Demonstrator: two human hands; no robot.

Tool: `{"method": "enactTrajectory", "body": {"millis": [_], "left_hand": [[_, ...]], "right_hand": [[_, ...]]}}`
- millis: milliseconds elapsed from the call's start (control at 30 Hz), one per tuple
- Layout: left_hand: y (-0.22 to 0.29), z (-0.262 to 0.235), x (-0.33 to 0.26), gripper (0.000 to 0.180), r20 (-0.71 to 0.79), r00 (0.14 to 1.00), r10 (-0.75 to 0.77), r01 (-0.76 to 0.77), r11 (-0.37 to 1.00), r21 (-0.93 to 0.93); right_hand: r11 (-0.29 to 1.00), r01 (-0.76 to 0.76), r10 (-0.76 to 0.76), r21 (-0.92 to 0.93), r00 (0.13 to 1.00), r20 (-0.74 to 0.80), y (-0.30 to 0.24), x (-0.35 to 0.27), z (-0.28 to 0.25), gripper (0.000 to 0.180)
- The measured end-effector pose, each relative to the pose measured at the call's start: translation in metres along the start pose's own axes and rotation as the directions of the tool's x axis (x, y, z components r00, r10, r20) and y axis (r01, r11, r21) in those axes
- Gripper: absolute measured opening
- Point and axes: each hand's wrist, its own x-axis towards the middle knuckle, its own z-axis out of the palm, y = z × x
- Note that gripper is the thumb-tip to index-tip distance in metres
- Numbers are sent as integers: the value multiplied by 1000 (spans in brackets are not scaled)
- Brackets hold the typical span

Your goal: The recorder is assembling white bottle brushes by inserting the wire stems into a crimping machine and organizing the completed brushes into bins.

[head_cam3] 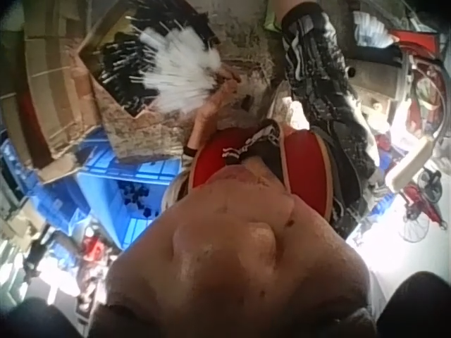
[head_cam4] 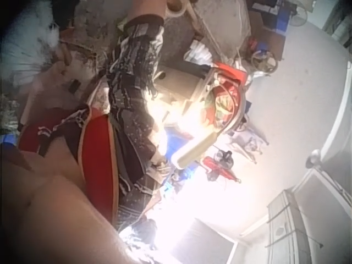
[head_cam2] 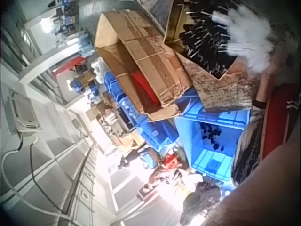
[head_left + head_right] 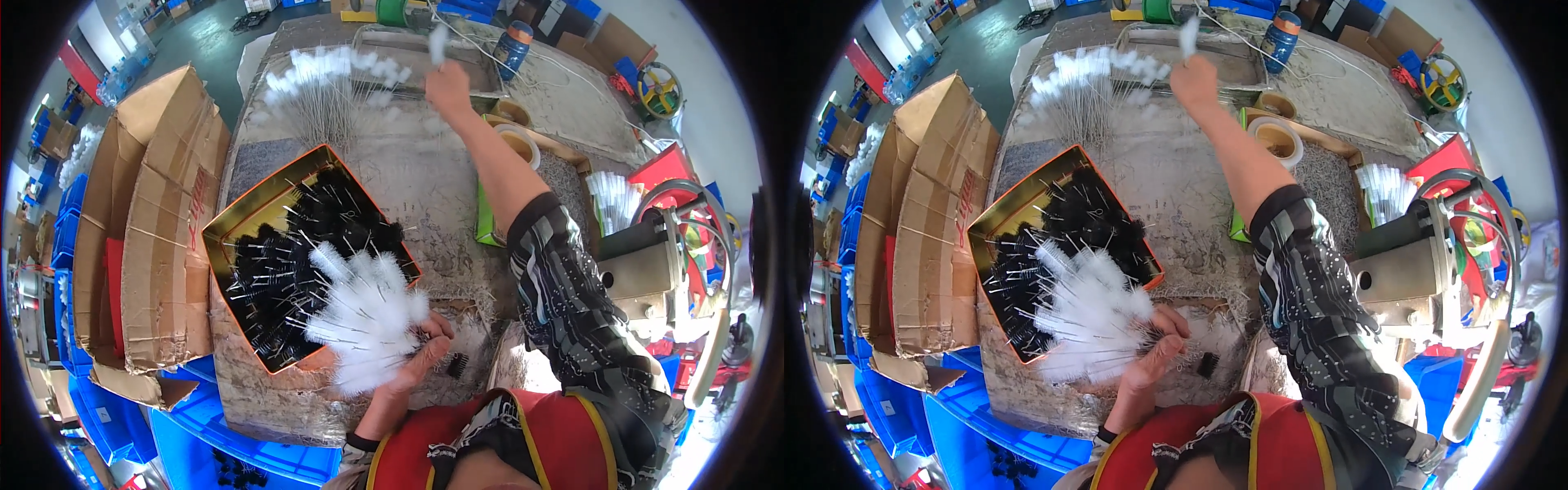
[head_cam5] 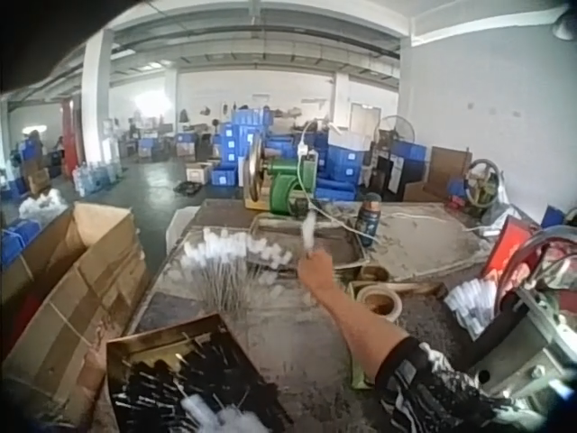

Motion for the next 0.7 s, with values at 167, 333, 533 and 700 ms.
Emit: {"method": "enactTrajectory", "body": {"millis": [167, 333, 533, 700], "left_hand": [[-4, -6, -3, 25, -11, 998, 54, -54, 998, -20], [-1, 0, -1, 27, -6, 1000, 9, -9, 999, -40], [0, -6, -2, 27, -22, 998, 53, -53, 998, -25], [3, -6, -4, 27, 8, 1000, -24, 25, 997, -77]], "right_hand": [[831, -550, 486, -81, 648, 586, -24, -75, 17, 22], [902, -431, 389, -27, 784, 483, -7, -73, 46, 33], [916, -183, 330, -356, 850, 410, -10, -60, 77, 30], [912, -211, 337, -351, 874, 350, -8, -69, 59, 23]]}}
